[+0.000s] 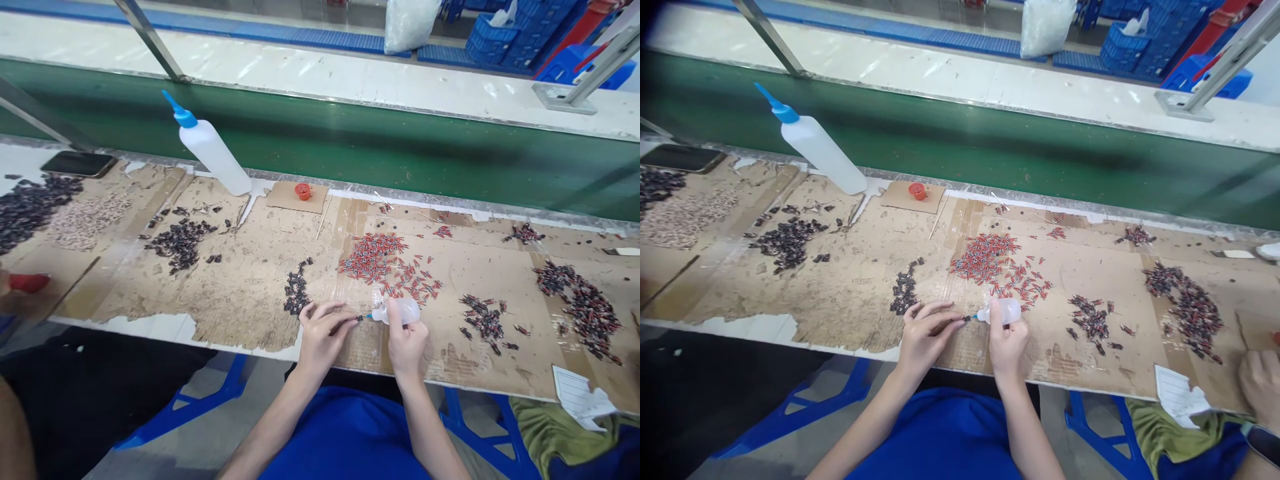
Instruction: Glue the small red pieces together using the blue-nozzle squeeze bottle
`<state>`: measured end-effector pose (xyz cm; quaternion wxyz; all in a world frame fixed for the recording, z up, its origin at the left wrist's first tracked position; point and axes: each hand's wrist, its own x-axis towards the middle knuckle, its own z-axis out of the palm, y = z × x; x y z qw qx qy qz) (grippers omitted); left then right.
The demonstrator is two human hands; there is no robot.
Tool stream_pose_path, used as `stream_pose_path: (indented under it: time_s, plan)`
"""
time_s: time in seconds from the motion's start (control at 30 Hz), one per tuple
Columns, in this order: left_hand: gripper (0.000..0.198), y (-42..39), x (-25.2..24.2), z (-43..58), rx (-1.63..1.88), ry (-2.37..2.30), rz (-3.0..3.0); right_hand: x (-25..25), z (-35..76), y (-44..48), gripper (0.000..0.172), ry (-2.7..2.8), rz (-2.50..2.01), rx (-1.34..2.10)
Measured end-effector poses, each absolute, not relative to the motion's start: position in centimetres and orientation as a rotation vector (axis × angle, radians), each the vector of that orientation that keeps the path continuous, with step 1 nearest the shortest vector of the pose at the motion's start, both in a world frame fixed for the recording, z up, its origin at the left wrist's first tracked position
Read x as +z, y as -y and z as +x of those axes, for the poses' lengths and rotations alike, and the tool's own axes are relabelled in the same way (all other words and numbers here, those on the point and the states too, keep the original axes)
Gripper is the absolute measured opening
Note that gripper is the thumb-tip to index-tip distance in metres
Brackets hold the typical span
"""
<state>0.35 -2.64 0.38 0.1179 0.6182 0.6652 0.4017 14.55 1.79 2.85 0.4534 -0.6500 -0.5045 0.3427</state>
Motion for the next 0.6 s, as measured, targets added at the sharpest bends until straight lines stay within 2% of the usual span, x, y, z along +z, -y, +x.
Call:
stream_pose_path:
  time_s: [0.43, 0.6]
  plan:
    - [0.006, 2.6, 0.0, 0.1, 1.137, -1.955, 1.801, 2.9, 17.0, -1.4, 0.048, 0.909, -1.565, 0.903]
    - [0.012, 2.1, 0.1, 0.0, 1.020, -1.967, 1.852, 3.7, 21.2, -1.4, 0.066, 0.937, -1.793, 0.716]
